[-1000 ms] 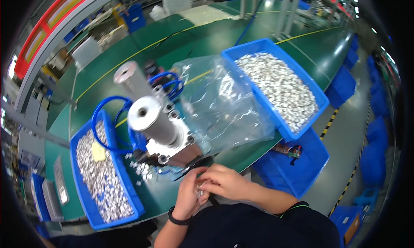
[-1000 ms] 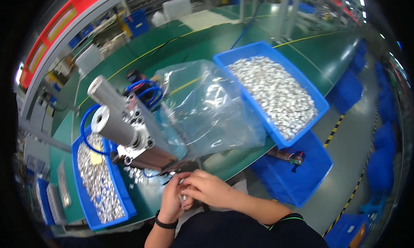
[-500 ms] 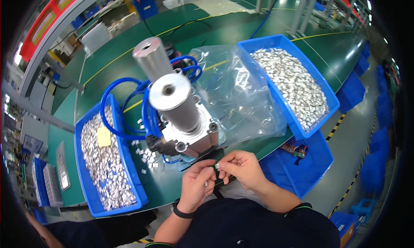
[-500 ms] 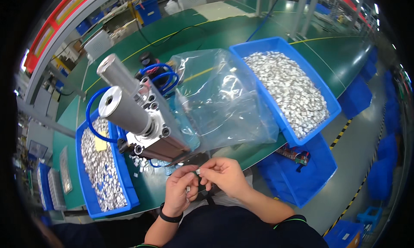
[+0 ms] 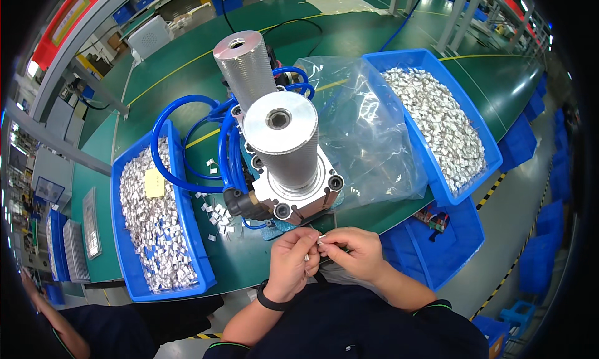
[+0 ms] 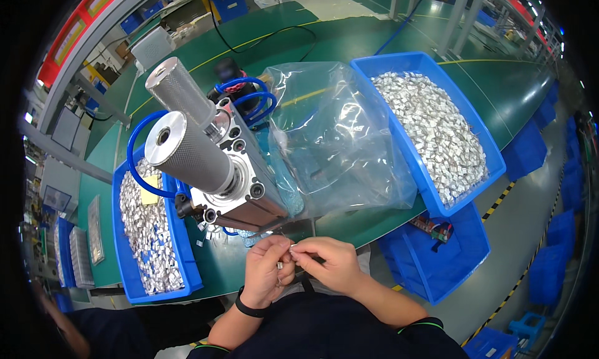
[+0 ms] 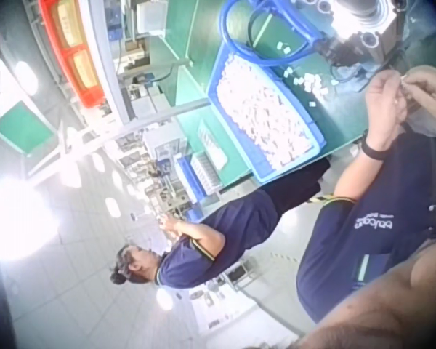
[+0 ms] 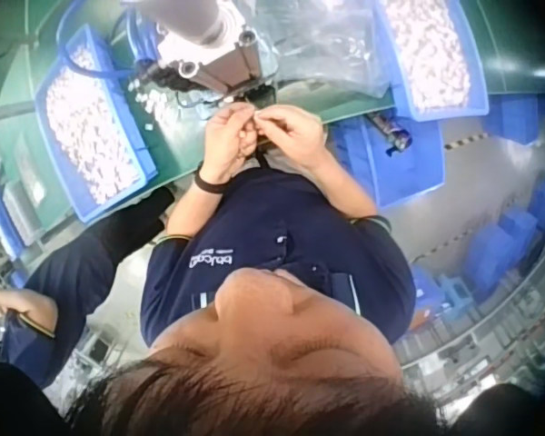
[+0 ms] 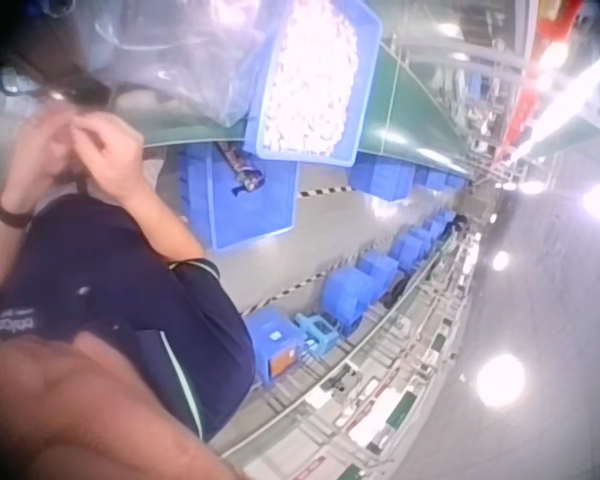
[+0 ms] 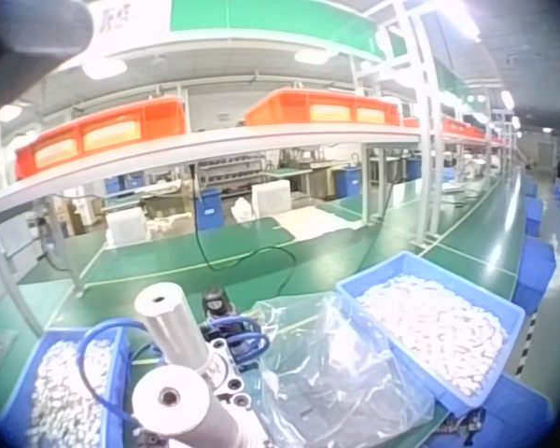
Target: Manually assemble small electronic components at a factory workbench.
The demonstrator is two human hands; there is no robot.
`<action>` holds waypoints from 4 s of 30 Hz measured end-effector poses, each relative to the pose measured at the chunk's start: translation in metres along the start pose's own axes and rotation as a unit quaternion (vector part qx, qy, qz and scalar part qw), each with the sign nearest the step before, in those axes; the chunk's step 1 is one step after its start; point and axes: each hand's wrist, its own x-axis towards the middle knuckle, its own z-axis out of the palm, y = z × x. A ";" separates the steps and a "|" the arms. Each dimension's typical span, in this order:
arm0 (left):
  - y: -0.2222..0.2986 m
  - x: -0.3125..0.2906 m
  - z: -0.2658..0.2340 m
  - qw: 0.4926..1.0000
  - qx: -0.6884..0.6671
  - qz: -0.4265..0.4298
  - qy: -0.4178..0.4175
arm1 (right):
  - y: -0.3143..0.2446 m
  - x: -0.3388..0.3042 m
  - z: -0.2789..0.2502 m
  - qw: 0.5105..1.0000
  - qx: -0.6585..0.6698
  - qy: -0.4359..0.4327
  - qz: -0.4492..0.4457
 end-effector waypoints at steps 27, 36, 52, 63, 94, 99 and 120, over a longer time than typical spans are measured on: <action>-0.004 0.003 -0.022 0.999 0.002 -0.006 0.047 | 0.010 0.018 0.012 0.949 0.255 0.066 0.174; -0.005 0.002 -0.022 0.999 0.000 -0.001 0.041 | 0.012 0.015 0.010 0.944 0.271 0.050 0.181; -0.003 -0.006 -0.011 0.999 0.051 0.008 0.006 | -0.037 -0.012 -0.048 0.955 0.289 0.040 0.050; 0.004 -0.002 -0.005 0.992 0.064 -0.047 -0.093 | -0.042 0.015 -0.005 0.983 -0.108 -0.140 0.056; 0.012 -0.014 -0.021 0.984 0.166 -0.035 -0.062 | -0.017 0.021 -0.012 0.951 0.138 -0.116 0.252; 0.014 -0.014 -0.016 0.989 0.139 -0.028 -0.038 | -0.008 0.003 0.001 0.934 0.291 0.040 0.204; 0.001 -0.014 -0.013 0.982 0.173 0.078 -0.025 | -0.006 -0.004 -0.007 0.968 0.209 -0.056 0.130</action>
